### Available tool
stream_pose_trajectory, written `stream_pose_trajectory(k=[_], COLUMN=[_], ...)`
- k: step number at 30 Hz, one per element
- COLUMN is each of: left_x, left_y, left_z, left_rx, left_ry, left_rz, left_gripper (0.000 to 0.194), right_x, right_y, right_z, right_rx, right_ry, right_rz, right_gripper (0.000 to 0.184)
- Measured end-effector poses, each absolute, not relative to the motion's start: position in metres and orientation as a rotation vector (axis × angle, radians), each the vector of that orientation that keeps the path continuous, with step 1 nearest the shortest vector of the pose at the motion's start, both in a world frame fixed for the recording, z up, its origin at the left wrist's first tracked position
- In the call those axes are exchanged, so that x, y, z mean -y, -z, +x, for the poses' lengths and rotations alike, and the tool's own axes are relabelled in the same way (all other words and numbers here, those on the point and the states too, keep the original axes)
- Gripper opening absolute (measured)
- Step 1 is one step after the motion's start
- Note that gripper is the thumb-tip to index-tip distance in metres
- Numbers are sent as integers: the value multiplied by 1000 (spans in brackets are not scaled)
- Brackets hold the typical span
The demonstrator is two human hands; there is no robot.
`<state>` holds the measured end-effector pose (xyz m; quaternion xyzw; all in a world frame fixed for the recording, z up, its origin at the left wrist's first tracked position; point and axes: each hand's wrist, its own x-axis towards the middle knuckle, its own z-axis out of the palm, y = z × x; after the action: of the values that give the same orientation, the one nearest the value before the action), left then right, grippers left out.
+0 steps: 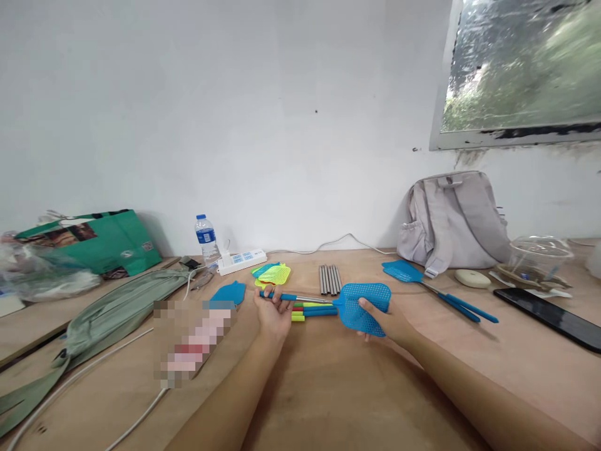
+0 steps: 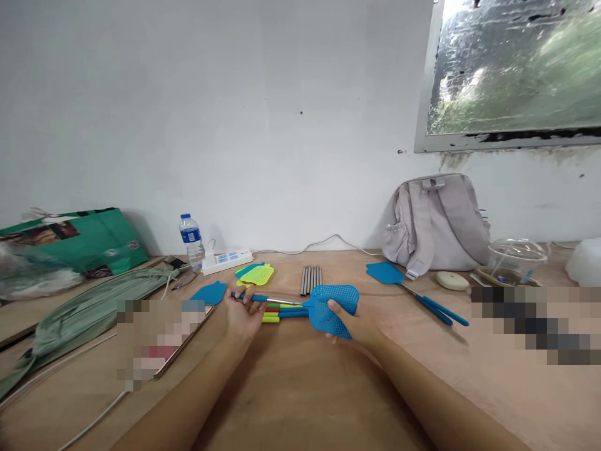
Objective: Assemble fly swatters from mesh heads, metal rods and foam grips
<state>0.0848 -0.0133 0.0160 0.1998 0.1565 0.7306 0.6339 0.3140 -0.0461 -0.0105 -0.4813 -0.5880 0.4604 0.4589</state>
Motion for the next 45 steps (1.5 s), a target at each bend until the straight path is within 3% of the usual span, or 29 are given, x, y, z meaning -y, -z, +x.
stream_pose_trajectory(k=[4, 8, 10, 14, 18, 21, 26, 29, 34, 37, 41, 45], left_x=[11, 17, 22, 37, 52, 58, 59, 53, 27, 8, -5, -8], left_y=[-19, -26, -26, -22, -17, -13, -10, -11, -9, -7, -3, -2], left_z=[77, 76, 79, 88, 103, 114, 116, 107, 83, 63, 42, 38], left_rx=[-248, -176, -187, -393, -421, -343, -277, -515, -1389, -1895, -2407, -2509], left_ry=[-1627, -1678, -1727, -1481, -779, -623, -704, -884, -1189, -1184, -1068, -1024], left_rz=[604, 896, 1152, 2132, 2987, 3205, 3192, 3065, 2765, 2577, 2304, 2210], left_gripper=[27, 25, 26, 24, 21, 21, 29, 38, 30, 30, 29, 31], right_x=[36, 23, 23, 37, 56, 64, 54, 35, 5, 2, 10, 15], right_y=[11, 16, 16, 8, 5, 8, 13, 14, 13, 14, 15, 13], right_z=[320, 335, 341, 333, 305, 286, 284, 309, 394, 448, 490, 494], right_rx=[1420, 1313, 1294, 1569, 1701, 1585, 1532, 1449, 1568, 1560, 1483, 1469], right_ry=[-852, -256, -113, -470, -1029, -1171, -1073, -941, -60, 259, 295, 278], right_rz=[-1211, -1199, -1169, -1039, -852, -840, -927, -1117, -1537, -1837, -2161, -2198], right_gripper=[42, 65, 63, 36, 44, 43, 36, 38, 40, 42, 39, 36])
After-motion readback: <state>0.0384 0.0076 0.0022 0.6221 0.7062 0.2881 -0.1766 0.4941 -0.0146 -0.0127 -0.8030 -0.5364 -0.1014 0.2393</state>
